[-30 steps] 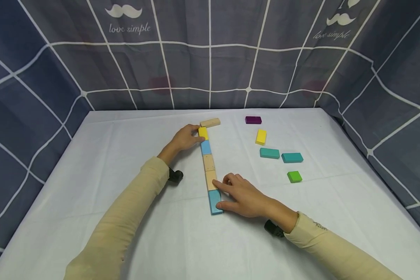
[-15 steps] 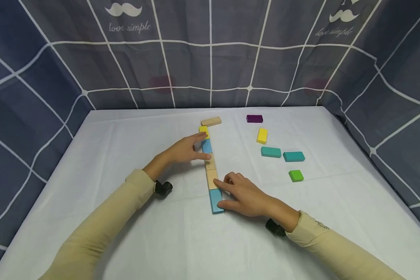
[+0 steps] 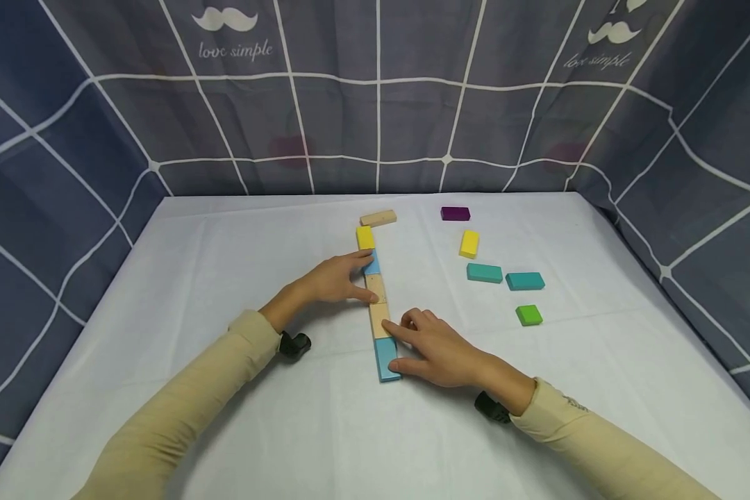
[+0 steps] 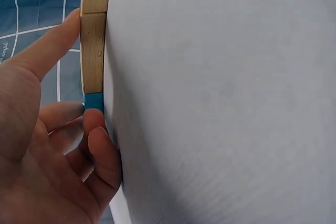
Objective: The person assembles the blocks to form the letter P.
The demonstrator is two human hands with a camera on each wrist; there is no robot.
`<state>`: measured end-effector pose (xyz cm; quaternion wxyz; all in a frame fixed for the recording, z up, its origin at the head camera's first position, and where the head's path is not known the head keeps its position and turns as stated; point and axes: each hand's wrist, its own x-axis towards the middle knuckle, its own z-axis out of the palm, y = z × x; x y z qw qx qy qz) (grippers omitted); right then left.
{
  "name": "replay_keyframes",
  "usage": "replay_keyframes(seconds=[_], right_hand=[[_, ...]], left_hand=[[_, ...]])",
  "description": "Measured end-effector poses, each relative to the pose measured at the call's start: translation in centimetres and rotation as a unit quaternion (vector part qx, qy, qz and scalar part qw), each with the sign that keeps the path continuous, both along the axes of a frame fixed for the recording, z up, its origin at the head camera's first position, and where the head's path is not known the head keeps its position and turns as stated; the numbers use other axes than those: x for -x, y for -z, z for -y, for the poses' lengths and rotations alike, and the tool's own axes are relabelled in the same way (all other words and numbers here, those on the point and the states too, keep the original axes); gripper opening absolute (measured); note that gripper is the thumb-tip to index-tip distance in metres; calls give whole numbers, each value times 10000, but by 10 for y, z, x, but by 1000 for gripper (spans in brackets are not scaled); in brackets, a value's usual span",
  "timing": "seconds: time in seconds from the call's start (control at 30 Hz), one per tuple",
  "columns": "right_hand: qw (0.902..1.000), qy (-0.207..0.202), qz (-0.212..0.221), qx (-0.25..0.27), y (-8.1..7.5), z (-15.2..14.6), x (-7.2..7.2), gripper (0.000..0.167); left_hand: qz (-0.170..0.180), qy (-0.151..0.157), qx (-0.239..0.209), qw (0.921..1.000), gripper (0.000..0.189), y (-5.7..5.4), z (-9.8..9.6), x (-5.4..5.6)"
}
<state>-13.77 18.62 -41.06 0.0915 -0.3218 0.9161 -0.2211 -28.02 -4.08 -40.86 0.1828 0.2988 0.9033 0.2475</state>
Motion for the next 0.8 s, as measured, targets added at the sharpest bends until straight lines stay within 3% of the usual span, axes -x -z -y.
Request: replay_keyframes(seconds=[0.23, 0.4, 0.53, 0.8], right_hand=[[9989, 130, 160, 414, 0, 1, 6, 64], [9963, 390, 22, 761, -9, -1, 23, 56], [9933, 698, -199, 899, -21, -1, 56, 45], [9891, 1119, -679, 673, -28, 4, 147, 41]], left_hand=[[107, -42, 4, 9999, 93, 2, 3, -1], [102, -32, 21, 9999, 94, 2, 2, -1], [98, -16, -14, 9999, 93, 2, 2, -1], [62, 48, -13, 10000, 94, 2, 3, 1]])
